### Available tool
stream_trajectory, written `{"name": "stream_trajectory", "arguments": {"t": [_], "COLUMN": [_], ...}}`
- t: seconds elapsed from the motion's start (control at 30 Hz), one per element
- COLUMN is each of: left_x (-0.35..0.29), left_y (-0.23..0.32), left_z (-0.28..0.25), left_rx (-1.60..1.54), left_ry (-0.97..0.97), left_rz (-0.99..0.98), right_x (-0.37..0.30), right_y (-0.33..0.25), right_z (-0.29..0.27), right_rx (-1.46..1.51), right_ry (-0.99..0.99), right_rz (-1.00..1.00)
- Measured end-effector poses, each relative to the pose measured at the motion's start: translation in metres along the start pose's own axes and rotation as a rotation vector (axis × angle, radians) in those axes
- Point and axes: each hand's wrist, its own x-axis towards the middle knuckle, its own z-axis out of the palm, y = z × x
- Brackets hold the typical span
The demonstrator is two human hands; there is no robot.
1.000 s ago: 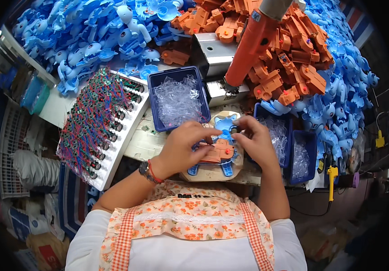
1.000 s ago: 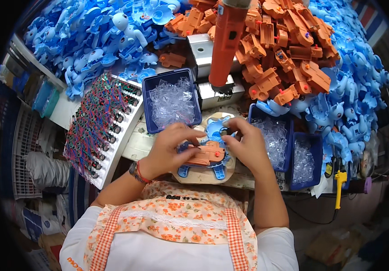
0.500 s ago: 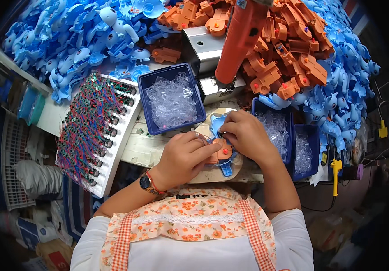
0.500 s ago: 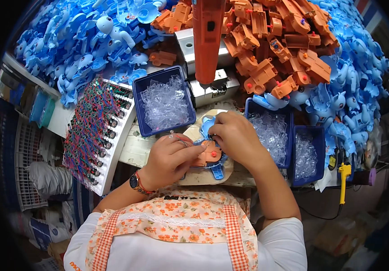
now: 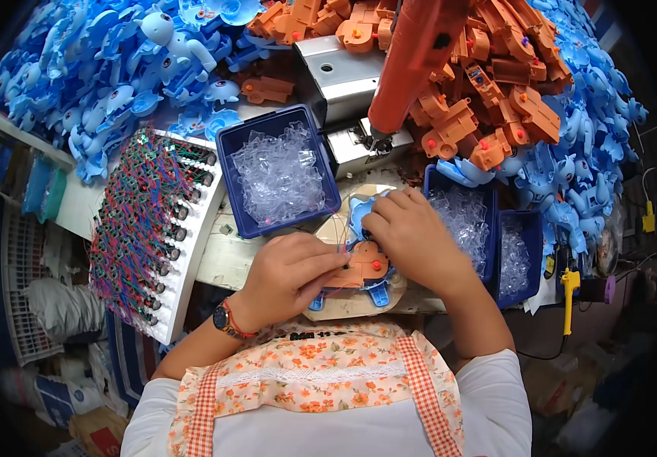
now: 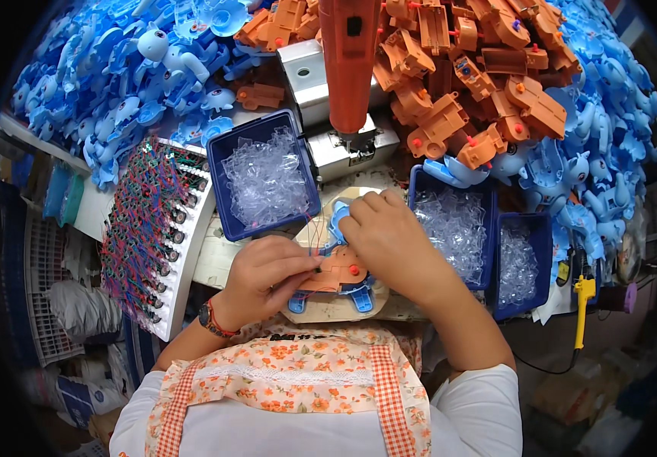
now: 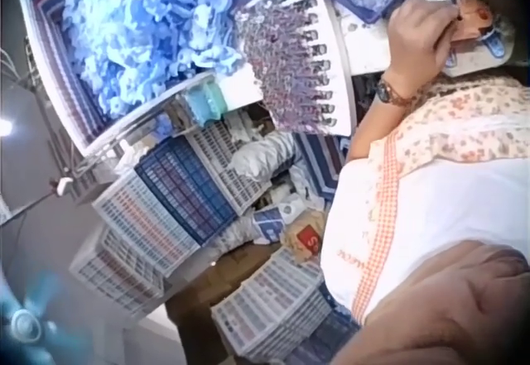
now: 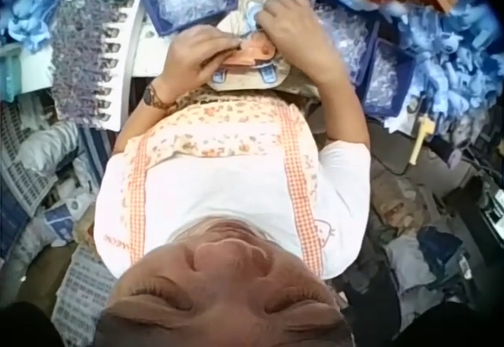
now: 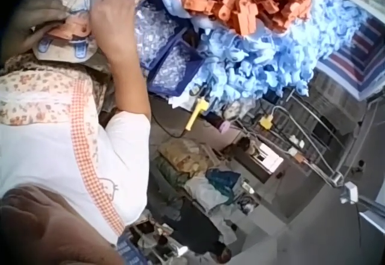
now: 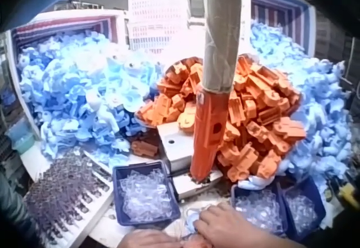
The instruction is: Assembling blue toy ponies by attaching orange components using a handheld tool.
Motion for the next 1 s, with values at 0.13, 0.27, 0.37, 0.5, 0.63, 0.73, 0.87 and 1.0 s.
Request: {"name": "stream_trajectory", "arguments": {"t": [0.13, 0.27, 0.37, 0.5, 0.63, 0.73, 0.87, 1.0], "left_x": [0.002, 0.001, -0.002, -0.010, -0.025, -0.031, -0.034, -0.033], "left_y": [0.002, 0.000, 0.001, 0.002, -0.007, -0.011, -0.006, -0.002], "left_z": [0.001, 0.001, -0.010, -0.035, -0.033, -0.025, -0.021, -0.022], "left_rx": [0.091, 0.071, 0.079, 0.084, 0.065, -0.013, -0.193, -0.260], "left_ry": [0.004, -0.002, -0.002, -0.037, 0.013, 0.093, 0.185, 0.218], "left_rz": [0.036, 0.020, 0.020, -0.100, -0.197, -0.240, -0.395, -0.413], "right_x": [0.001, -0.005, -0.011, -0.018, -0.023, -0.021, -0.008, 0.016], "right_y": [-0.002, -0.005, -0.011, -0.018, -0.018, -0.021, -0.044, -0.079], "right_z": [-0.005, -0.006, -0.003, 0.007, 0.012, 0.009, -0.009, -0.005], "right_rx": [-0.053, 0.113, 0.120, 0.147, 0.191, 0.176, 0.225, 0.323], "right_ry": [-0.034, -0.097, -0.015, 0.061, 0.124, 0.191, 0.386, 0.342], "right_rz": [-0.046, 0.000, 0.084, 0.182, 0.201, 0.189, 0.099, 0.010]}}
